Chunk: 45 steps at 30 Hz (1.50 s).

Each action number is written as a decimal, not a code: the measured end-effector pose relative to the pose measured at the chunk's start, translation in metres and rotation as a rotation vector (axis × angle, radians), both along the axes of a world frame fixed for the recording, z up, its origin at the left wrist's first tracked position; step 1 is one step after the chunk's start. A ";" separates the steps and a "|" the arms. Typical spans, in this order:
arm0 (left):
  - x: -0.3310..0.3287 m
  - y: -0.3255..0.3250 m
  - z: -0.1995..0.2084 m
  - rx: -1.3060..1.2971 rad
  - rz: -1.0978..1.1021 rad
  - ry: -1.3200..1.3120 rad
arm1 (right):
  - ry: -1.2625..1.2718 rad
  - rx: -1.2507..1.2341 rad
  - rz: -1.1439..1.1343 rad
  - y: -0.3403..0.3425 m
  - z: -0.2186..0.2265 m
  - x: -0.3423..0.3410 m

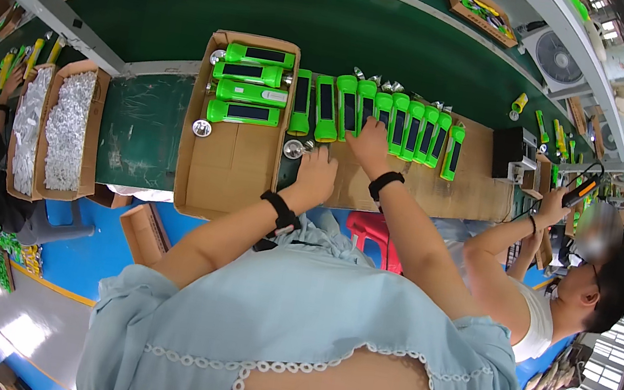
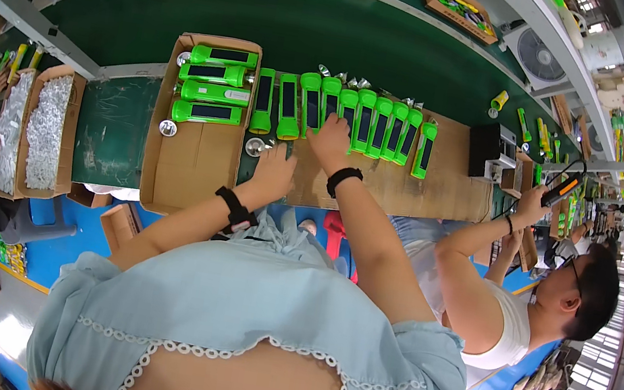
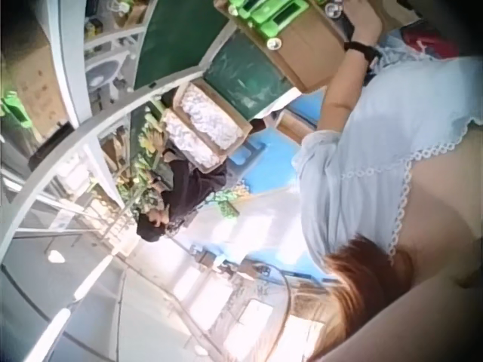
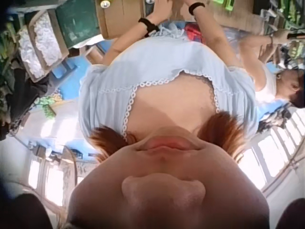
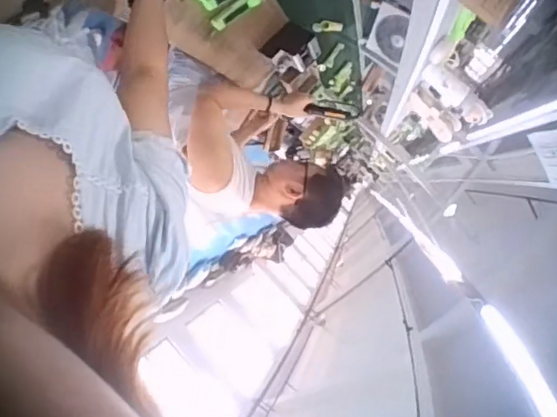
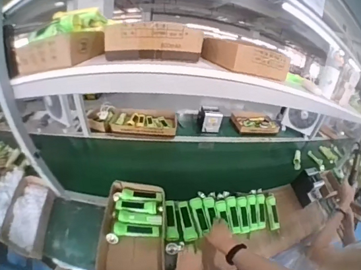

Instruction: Assembling and testing flashlight components on a production line.

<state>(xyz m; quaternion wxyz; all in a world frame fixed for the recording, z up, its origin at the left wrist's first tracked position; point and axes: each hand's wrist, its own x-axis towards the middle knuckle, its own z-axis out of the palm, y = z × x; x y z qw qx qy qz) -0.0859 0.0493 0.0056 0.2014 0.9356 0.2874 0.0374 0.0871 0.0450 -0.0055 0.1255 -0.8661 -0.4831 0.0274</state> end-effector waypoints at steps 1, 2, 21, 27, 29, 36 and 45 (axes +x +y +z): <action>-0.011 -0.004 -0.002 -0.005 0.019 0.001 | 0.001 -0.005 0.019 0.011 0.003 -0.007; -0.021 -0.007 -0.004 -0.171 -0.043 -0.010 | -0.020 -0.124 -0.063 0.021 0.008 -0.014; -0.039 0.035 0.033 -0.682 0.173 -0.462 | 1.767 0.304 -0.216 -0.004 0.035 0.022; 0.008 0.044 0.126 -0.857 0.332 -0.828 | 2.240 0.431 0.161 -0.054 0.151 0.005; 0.021 0.037 0.169 -0.822 0.257 -0.826 | 2.202 0.458 0.111 -0.071 0.198 -0.004; 0.049 0.001 0.254 -1.053 0.064 -0.972 | 2.199 0.505 0.402 -0.100 0.226 -0.003; 0.058 -0.020 0.292 -0.035 -0.148 -0.838 | 2.129 0.694 0.384 -0.109 0.231 -0.009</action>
